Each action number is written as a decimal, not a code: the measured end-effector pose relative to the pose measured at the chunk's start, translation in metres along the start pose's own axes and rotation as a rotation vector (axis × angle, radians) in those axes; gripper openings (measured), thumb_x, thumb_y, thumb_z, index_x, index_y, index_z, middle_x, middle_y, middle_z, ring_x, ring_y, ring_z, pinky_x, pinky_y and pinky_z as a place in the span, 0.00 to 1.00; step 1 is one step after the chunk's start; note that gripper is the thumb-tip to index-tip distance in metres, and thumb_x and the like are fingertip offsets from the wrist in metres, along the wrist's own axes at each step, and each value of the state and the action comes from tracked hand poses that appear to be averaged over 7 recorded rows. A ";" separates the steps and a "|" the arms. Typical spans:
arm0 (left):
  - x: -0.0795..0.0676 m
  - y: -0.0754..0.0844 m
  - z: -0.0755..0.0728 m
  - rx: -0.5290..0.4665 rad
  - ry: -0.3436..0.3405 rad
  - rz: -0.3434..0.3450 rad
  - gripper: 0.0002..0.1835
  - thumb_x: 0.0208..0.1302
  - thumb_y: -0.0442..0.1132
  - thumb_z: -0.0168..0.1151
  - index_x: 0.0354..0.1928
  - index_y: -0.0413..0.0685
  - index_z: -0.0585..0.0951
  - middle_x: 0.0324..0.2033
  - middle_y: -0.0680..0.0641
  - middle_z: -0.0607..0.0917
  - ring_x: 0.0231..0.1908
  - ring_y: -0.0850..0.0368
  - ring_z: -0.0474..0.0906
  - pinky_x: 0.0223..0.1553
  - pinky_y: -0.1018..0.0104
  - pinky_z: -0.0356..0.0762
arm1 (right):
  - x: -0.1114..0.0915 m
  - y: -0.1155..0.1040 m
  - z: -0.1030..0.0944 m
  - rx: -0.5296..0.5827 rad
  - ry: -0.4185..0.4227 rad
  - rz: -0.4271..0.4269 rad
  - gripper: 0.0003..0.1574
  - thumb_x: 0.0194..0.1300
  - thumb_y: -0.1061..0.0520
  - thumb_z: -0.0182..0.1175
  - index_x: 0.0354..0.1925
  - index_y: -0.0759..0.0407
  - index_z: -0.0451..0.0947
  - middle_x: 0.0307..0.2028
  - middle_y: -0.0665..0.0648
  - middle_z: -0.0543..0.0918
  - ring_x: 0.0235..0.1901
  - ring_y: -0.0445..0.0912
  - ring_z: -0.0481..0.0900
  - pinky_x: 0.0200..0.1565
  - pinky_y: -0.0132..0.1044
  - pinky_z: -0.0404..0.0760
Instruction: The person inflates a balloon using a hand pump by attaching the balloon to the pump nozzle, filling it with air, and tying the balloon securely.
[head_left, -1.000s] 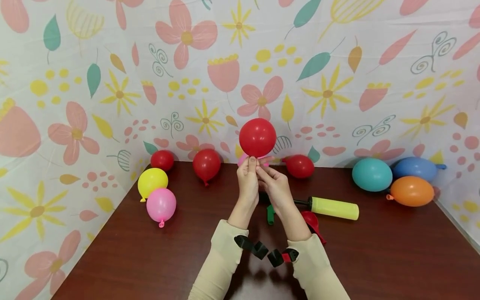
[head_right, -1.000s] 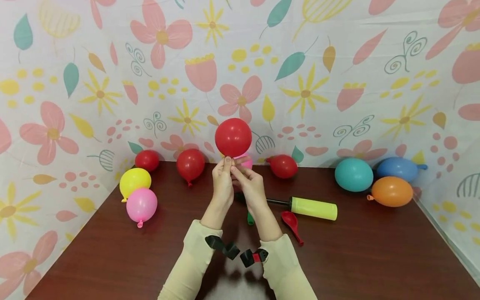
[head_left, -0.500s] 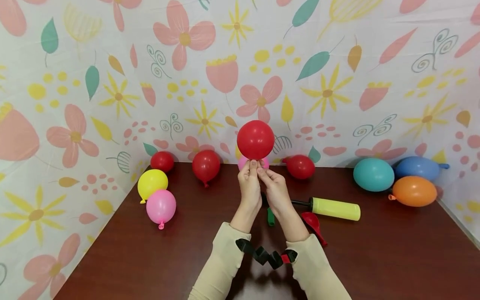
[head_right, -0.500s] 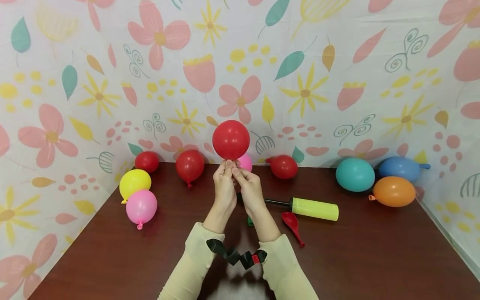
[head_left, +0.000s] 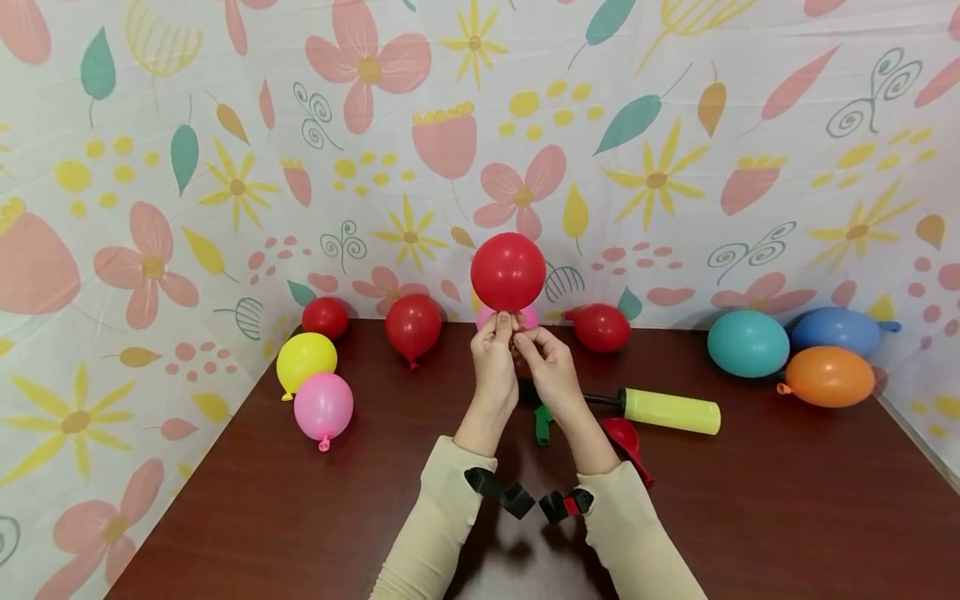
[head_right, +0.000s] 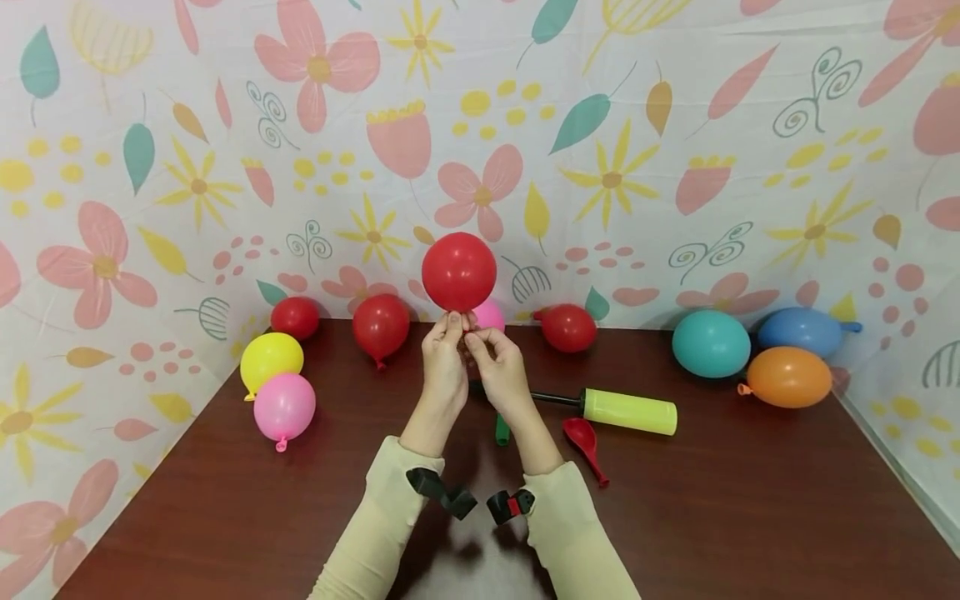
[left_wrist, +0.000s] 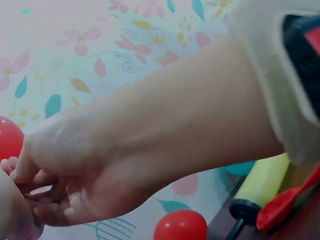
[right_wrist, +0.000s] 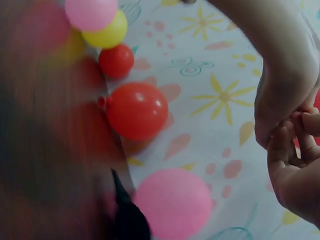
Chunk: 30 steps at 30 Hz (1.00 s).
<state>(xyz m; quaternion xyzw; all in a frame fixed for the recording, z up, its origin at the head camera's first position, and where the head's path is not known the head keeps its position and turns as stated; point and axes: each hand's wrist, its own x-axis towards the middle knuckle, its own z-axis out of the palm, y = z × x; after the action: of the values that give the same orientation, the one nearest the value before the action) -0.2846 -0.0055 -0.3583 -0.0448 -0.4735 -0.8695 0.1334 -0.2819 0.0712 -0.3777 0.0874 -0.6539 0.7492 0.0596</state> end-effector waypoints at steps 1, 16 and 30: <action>0.002 0.001 0.000 -0.011 0.001 -0.005 0.20 0.75 0.37 0.47 0.20 0.47 0.70 0.27 0.53 0.78 0.30 0.63 0.72 0.27 0.75 0.68 | 0.000 -0.001 0.000 -0.034 -0.006 -0.018 0.08 0.72 0.64 0.52 0.35 0.66 0.74 0.28 0.43 0.79 0.31 0.36 0.77 0.37 0.27 0.79; 0.034 0.031 -0.041 -0.068 0.082 -0.081 0.22 0.70 0.28 0.45 0.17 0.46 0.75 0.19 0.53 0.80 0.19 0.64 0.73 0.32 0.72 0.76 | 0.007 0.002 -0.046 -0.537 -0.035 -0.274 0.09 0.71 0.61 0.54 0.37 0.67 0.76 0.34 0.66 0.84 0.32 0.49 0.81 0.36 0.25 0.79; 0.012 -0.011 -0.025 0.837 -0.280 0.390 0.21 0.71 0.33 0.49 0.16 0.40 0.65 0.11 0.46 0.67 0.11 0.63 0.63 0.16 0.78 0.60 | 0.002 -0.012 -0.035 -0.946 0.233 -0.912 0.05 0.61 0.64 0.64 0.33 0.66 0.77 0.35 0.63 0.83 0.39 0.57 0.78 0.41 0.47 0.81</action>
<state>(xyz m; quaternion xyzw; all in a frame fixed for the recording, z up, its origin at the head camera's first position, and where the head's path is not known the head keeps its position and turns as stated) -0.2980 -0.0226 -0.3787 -0.1919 -0.7790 -0.5486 0.2354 -0.2832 0.1073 -0.3705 0.2382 -0.7989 0.2857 0.4726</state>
